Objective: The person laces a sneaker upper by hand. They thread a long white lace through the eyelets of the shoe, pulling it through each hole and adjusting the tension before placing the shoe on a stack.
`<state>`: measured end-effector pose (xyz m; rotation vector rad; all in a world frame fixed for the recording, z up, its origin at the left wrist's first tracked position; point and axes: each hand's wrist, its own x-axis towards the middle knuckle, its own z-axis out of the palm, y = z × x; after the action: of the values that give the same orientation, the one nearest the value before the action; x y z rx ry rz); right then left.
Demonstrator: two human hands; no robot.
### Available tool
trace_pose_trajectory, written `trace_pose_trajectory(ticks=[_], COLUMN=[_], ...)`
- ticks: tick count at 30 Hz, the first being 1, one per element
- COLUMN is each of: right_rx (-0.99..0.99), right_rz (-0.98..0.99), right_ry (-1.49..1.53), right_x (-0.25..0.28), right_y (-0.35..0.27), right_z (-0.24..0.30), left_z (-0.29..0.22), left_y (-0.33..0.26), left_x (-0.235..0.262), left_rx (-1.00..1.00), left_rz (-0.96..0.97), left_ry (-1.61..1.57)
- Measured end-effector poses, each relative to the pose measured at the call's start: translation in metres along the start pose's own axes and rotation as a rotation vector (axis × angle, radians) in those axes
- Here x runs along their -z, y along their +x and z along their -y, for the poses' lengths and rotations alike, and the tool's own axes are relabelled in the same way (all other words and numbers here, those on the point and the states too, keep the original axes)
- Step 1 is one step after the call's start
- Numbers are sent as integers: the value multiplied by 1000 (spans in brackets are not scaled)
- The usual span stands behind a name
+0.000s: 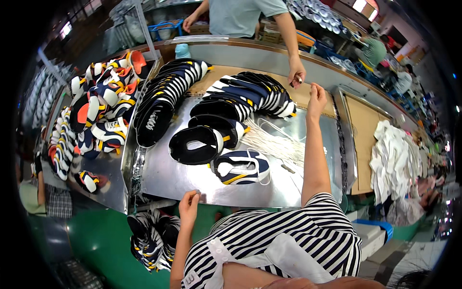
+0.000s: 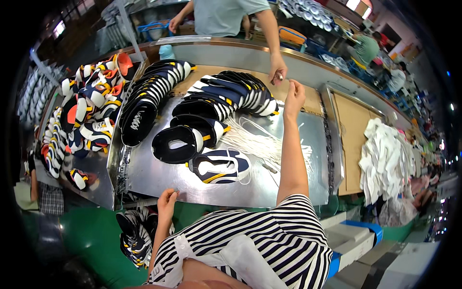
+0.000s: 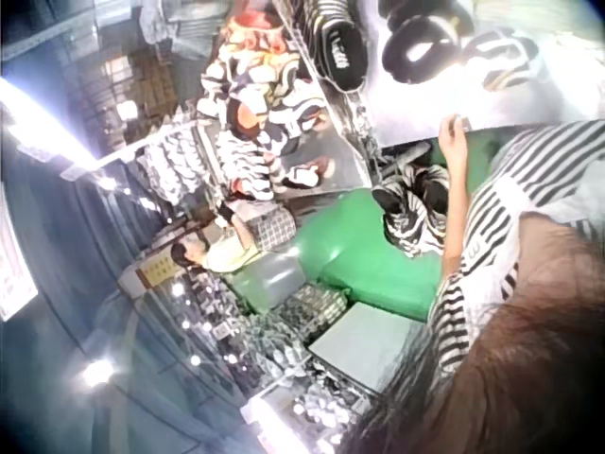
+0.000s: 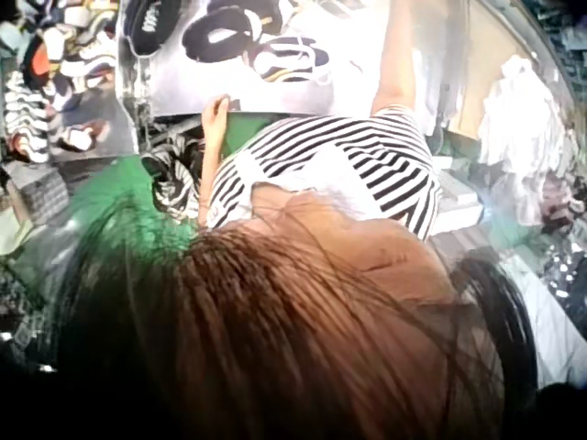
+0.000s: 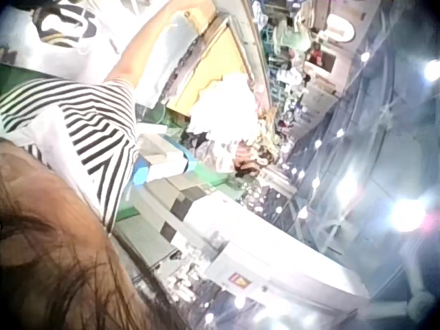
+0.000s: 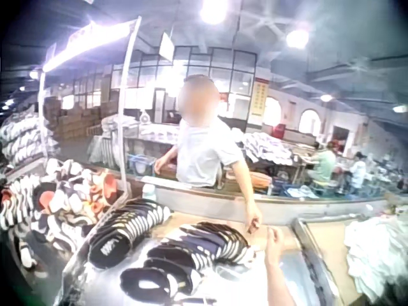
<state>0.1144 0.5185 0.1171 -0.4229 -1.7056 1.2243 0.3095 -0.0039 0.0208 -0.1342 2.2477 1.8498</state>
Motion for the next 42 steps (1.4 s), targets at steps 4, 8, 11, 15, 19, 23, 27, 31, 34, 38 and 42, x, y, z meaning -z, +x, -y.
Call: trace_pose_trajectory(ticks=[4, 8, 11, 15, 19, 23, 27, 31, 34, 38, 42], right_rx=[45, 276, 446, 440, 704, 832, 956, 992, 1013, 941, 980], right_rz=[79, 372, 950, 1513, 1705, 1815, 1841, 1774, 1786, 1831, 1774], right_ry=[-133, -181, -249, -261, -334, -386, -327, -271, -217, -241, -210], right_x=[3, 5, 29, 61, 55, 58, 53, 56, 49, 47, 48], right_y=[-35, -159, -293, -389, -380, -358, -348, -359, -365, -364, -362], right_z=[29, 74, 77, 92, 56, 35, 10, 3, 12, 19, 8], left_z=[19, 67, 164, 284, 341, 416, 462, 473, 464, 436, 400], left_y=[-20, -75, -131, -257, -352, -414, -403, -374, -351, -308, -227], left_x=[25, 62, 71, 55, -4, -91, -105, -71, -68, -89, -116], left_rx=[-15, 17, 137, 625, 743, 560, 1110, 1292, 1335, 1307, 1181], left_rz=[-4, 53, -3, -12, 412, 451, 628, 565, 515, 472, 423], left_ry=[-96, 48, 141, 706, 944, 945, 622, 604, 609, 646, 665])
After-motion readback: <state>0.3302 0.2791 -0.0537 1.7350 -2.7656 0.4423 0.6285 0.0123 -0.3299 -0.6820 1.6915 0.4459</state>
